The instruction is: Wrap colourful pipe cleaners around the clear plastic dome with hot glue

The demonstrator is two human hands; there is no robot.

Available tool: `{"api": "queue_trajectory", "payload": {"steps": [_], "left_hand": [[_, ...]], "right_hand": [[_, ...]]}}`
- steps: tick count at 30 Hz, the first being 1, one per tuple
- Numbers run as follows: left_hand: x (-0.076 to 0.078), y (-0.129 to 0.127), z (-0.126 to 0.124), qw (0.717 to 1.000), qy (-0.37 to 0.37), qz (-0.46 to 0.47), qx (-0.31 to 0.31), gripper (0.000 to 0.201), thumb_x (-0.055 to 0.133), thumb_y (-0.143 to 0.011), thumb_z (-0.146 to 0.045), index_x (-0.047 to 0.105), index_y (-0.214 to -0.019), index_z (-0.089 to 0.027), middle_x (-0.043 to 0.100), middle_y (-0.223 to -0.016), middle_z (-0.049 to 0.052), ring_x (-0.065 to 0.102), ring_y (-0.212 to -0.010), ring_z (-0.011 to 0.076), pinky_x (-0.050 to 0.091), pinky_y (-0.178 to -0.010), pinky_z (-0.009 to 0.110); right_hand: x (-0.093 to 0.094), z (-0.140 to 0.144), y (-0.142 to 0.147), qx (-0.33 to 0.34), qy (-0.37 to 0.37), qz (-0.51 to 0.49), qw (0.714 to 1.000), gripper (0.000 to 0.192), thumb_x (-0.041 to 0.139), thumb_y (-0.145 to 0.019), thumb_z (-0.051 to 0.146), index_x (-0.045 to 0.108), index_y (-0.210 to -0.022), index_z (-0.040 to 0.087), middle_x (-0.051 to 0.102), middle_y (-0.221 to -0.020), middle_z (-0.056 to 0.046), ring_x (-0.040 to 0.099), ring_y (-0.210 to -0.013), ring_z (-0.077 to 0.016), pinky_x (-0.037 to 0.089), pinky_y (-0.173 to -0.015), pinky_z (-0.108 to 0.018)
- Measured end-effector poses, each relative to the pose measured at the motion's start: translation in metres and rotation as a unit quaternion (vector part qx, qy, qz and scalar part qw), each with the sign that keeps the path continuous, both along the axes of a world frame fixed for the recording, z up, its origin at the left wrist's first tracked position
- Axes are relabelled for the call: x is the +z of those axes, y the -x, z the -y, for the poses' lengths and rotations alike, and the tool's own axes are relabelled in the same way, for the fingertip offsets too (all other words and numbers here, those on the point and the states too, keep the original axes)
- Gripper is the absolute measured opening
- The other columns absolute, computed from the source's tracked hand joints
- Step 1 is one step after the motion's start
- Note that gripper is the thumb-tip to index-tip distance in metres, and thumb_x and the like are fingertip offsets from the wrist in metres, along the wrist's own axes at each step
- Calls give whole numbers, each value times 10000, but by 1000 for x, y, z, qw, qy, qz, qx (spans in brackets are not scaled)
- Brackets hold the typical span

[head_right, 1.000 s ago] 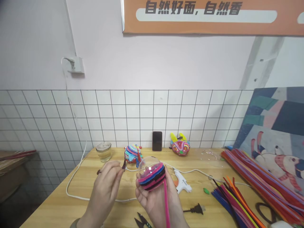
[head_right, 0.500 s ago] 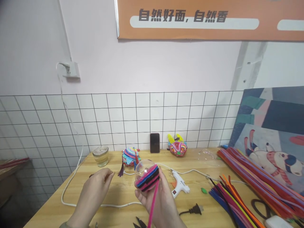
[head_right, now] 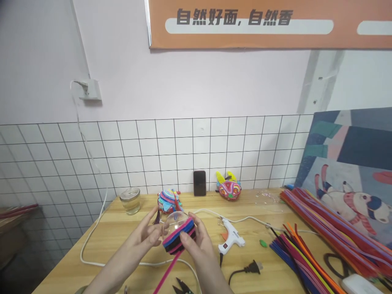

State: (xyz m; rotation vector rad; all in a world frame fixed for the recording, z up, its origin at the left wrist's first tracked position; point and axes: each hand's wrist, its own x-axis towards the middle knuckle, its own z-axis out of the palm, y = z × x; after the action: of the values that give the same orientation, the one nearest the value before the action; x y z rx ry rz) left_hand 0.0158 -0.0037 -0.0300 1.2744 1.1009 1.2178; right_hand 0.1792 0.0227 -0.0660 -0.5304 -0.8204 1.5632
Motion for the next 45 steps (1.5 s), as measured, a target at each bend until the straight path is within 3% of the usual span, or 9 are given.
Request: {"api": "queue_trajectory", "payload": {"steps": [6, 10, 14, 21, 26, 33, 38, 41, 45], "left_hand": [[2, -16, 8, 994, 23, 90, -54, 1046, 669, -741, -551, 35, -1491, -189, 647, -1210, 157, 589, -1138, 264, 384, -1014, 421], [-3, -19, 9, 990, 1, 117, -74, 1099, 700, -743, -496, -47, -1489, -192, 610, -1237, 151, 561, -1166, 255, 388, -1012, 394], [-4, -21, 7, 985, -24, 155, -78, 1102, 734, -738, -431, -38, -1490, -201, 628, -1216, 145, 563, -1163, 247, 393, -1002, 380], [-1, -13, 7, 977, -29, 182, -110, 1019, 785, -682, -414, 163, -1478, -272, 622, -1260, 140, 556, -1185, 291, 418, -983, 434], [1, -10, 9, 986, -25, 140, -92, 633, 711, -769, -394, 477, -1346, -276, 555, -1375, 120, 429, -1319, 281, 385, -1040, 420], [6, -7, 14, 992, -7, 103, -74, 491, 628, -838, -391, 531, -1312, -309, 563, -1387, 64, 422, -1330, 272, 343, -1081, 424], [10, -7, 10, 992, -2, 118, -52, 382, 493, -913, -401, 608, -1233, -227, 637, -1300, 92, 529, -1239, 284, 339, -1078, 442], [8, -7, 4, 996, -5, 86, 24, 421, 478, -908, -437, 615, -1198, -164, 666, -1243, 136, 566, -1184, 301, 365, -1045, 464], [4, -13, 5, 998, -4, 30, 52, 560, 459, -875, -550, 569, -1237, -137, 662, -1195, 178, 601, -1082, 327, 417, -957, 509]], "right_hand": [[2, 18, 5, -90, -84, 142, 982, 722, 852, -600, 261, 517, -1240, 259, 617, -1267, -91, 535, -1192, -285, 410, -982, -390], [4, 27, 5, -156, -127, 255, 946, 753, 818, -601, 200, 490, -1278, 246, 563, -1337, -76, 474, -1256, -268, 330, -1055, -359], [5, 29, 4, -169, -155, 269, 935, 798, 817, -554, 112, 513, -1278, 257, 567, -1343, -55, 450, -1277, -280, 301, -1075, -356], [16, 30, -5, -97, -148, 280, 944, 825, 819, -605, 219, 461, -1348, 249, 567, -1349, -93, 457, -1283, -294, 338, -1063, -399], [13, 26, -7, -72, -178, 301, 934, 759, 717, -681, 203, 397, -1368, 226, 549, -1364, -110, 511, -1247, -271, 445, -999, -384], [2, 23, -9, -103, -229, 370, 894, 747, 627, -704, 184, 324, -1382, 263, 456, -1445, -63, 439, -1309, -244, 402, -1060, -390], [4, 25, -9, -117, -248, 384, 882, 748, 641, -725, 251, 295, -1388, 265, 460, -1438, -71, 428, -1317, -256, 379, -1077, -409], [6, 25, -11, -165, -269, 428, 847, 733, 629, -745, 262, 280, -1389, 259, 469, -1414, -98, 434, -1304, -291, 380, -1064, -476], [6, 21, -15, -260, -330, 513, 749, 699, 602, -800, 277, 245, -1401, 248, 468, -1380, -148, 432, -1281, -351, 394, -1017, -572]]}}
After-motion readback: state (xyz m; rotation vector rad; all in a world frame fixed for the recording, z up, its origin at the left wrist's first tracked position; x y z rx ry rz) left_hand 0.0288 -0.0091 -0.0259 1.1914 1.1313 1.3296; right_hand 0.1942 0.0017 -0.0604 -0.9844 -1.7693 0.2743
